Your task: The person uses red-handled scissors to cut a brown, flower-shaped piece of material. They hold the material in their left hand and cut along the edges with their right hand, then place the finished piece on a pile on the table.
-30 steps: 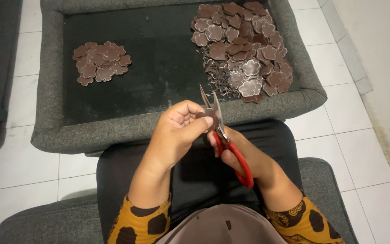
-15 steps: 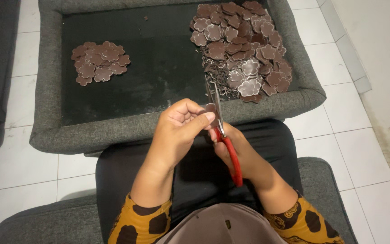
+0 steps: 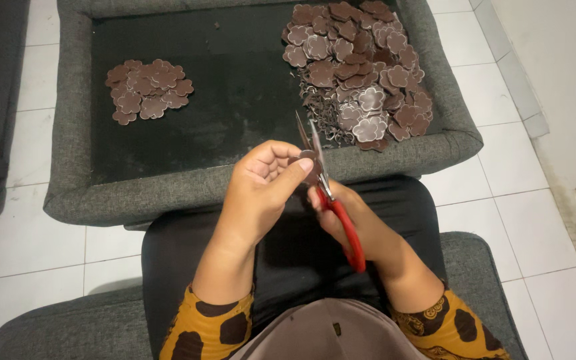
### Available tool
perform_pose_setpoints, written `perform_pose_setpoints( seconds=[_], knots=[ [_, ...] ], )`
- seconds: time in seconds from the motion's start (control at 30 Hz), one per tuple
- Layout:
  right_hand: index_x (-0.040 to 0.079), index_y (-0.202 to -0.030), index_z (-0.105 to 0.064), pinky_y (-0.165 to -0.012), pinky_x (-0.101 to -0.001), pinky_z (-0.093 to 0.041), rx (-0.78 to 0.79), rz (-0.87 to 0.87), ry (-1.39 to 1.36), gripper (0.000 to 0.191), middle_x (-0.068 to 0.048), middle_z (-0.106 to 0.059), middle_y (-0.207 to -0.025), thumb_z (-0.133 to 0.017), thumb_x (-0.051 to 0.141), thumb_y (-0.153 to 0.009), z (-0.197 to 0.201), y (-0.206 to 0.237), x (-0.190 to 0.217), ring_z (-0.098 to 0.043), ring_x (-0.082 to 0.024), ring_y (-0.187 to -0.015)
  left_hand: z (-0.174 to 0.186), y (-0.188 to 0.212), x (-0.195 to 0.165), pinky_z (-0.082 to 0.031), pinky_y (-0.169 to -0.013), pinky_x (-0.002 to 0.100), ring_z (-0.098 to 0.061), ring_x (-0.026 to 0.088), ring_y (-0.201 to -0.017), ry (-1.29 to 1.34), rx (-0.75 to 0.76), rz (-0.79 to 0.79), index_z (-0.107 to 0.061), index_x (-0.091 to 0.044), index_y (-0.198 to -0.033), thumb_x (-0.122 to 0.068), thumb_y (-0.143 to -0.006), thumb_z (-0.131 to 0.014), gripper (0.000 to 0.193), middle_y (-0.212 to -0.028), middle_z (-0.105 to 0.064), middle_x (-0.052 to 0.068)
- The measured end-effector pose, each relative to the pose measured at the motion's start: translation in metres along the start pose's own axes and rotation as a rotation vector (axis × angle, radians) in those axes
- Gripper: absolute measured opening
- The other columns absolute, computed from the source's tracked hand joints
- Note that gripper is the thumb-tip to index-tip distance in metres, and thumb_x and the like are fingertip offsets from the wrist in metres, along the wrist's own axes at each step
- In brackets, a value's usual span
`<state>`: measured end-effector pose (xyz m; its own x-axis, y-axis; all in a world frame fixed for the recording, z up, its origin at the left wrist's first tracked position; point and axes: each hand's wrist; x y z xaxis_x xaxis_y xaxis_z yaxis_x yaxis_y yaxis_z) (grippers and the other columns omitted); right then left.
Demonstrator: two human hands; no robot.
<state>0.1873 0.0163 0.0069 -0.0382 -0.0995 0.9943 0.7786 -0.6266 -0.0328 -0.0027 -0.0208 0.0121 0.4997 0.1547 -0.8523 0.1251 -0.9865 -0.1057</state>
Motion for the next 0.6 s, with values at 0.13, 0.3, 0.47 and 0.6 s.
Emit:
perform_pose_setpoints(
  seconds=[0.13,0.3,0.47,0.6],
  knots=[
    [0.006,-0.113,-0.054,-0.078,-0.0256,-0.042,0.077,0.018,-0.144,0.048,0.000,-0.050,-0.094,-0.061,0.051,-0.098,-0.001,0.003,0.003,-0.047,-0.011,-0.086,-0.003,0.002,-0.002,-0.056,-0.064,0.030,-0.067,0.016,-0.070,0.095,0.008,0.050,-0.060,0.003,-0.104,-0.001,-0.098,-0.065,0.008,-0.090,-0.070,0.014],
    [0.005,-0.115,-0.054,-0.080,-0.0263,-0.041,0.098,-0.022,-0.201,0.066,-0.001,-0.049,-0.095,-0.064,0.065,-0.091,0.000,0.005,0.010,-0.046,-0.012,-0.088,-0.004,0.003,-0.005,-0.056,-0.065,0.030,-0.067,0.016,-0.071,0.118,0.016,0.052,-0.060,0.004,-0.104,-0.002,-0.100,-0.065,0.009,-0.092,-0.072,0.014],
    [0.005,-0.110,-0.054,-0.076,-0.0260,-0.041,0.088,-0.014,-0.169,0.063,0.000,-0.048,-0.090,-0.061,0.066,-0.094,-0.001,0.005,0.012,-0.046,-0.012,-0.084,-0.004,0.003,-0.004,-0.057,-0.077,0.028,-0.068,0.014,-0.081,0.034,-0.023,0.037,-0.062,0.002,-0.104,-0.002,-0.099,-0.066,0.008,-0.094,-0.072,0.011],
    [0.008,-0.105,-0.052,-0.072,-0.0247,-0.041,0.063,0.036,-0.111,0.057,0.001,-0.047,-0.088,-0.053,0.064,-0.100,-0.003,0.004,0.009,-0.045,-0.010,-0.080,-0.004,0.003,-0.002,-0.057,-0.081,0.028,-0.069,0.014,-0.084,0.029,-0.049,0.034,-0.062,0.001,-0.103,-0.002,-0.097,-0.066,0.008,-0.093,-0.073,0.010]
  ],
)
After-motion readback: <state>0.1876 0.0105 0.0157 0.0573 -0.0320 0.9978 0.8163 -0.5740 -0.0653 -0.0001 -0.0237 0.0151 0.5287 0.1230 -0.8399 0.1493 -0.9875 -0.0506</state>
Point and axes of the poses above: each hand's wrist, its own y-axis away from the middle knuckle, its own z-axis out of the back of the hand, x = y × z
